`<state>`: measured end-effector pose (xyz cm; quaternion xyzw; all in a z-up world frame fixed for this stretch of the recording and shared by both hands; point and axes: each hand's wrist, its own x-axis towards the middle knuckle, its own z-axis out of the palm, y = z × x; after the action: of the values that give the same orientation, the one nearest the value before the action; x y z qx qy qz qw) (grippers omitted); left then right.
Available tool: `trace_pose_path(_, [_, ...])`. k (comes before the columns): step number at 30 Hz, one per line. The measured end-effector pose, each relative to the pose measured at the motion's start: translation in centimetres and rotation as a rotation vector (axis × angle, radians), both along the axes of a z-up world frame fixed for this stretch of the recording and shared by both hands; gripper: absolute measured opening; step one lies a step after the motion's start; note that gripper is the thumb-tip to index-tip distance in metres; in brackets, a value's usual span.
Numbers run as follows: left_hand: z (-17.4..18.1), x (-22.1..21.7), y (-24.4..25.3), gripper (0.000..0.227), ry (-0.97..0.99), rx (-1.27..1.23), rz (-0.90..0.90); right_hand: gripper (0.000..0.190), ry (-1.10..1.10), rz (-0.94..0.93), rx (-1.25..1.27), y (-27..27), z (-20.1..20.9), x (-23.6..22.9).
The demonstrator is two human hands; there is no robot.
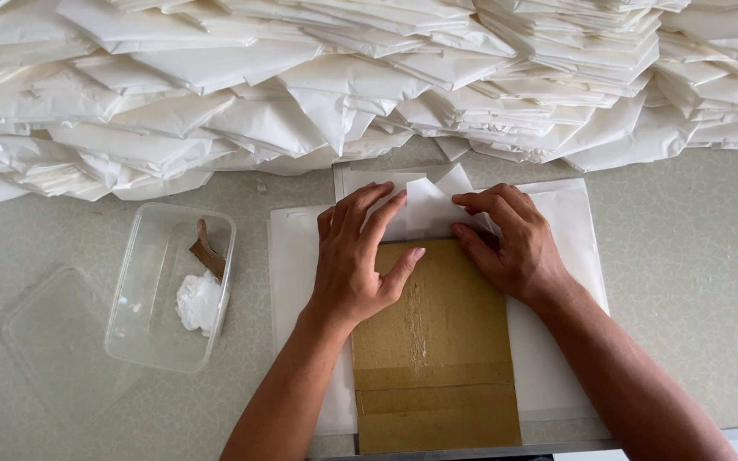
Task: The person applies white paste to the edge of a cardboard flap using a small wooden stick, then folds white paper over the flap and presses it down. The cardboard is flipped and the paper is folded and pressed on the other side to complete the wrapping.
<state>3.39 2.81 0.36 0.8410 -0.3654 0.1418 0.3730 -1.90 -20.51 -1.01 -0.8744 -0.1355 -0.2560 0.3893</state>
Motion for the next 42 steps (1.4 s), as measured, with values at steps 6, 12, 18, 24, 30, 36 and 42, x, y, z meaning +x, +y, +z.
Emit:
trace_pose_path(6, [1.2, 0.8, 0.3, 0.052, 0.021, -0.004, 0.008, 0.030, -0.011, -0.003, -0.018, 0.2, 0.3, 0.0])
trace_pose_path(12, [1.8, 4.1, -0.1, 0.060, 0.088, 0.157, -0.072, 0.030, 0.002, -0.010, -0.035, 0.0, 0.0, 0.0])
trace_pose_path(18, [4.2, 6.4, -1.4, 0.024, 0.325, 0.239, -0.106, 0.028, -0.030, -0.005, -0.042, 0.2, 0.5, 0.0])
trace_pose_path(24, [3.6, 6.7, -1.6, 0.011, 0.297, 0.291, -0.097, 0.028, -0.029, 0.012, -0.061, -0.1, 0.2, 0.1])
trace_pose_path(30, [5.0, 6.0, -1.8, 0.021, 0.362, 0.224, -0.122, 0.026, -0.018, -0.003, -0.072, 0.1, 0.3, 0.0])
trace_pose_path(36, [5.9, 5.5, -1.6, 0.009, 0.271, 0.259, -0.120, 0.027, -0.019, 0.002, -0.079, -0.2, -0.2, 0.0])
trace_pose_path(42, [5.3, 6.0, -2.3, 0.015, 0.330, 0.269, -0.123, 0.028, -0.046, -0.011, -0.082, 0.0, -0.3, 0.0])
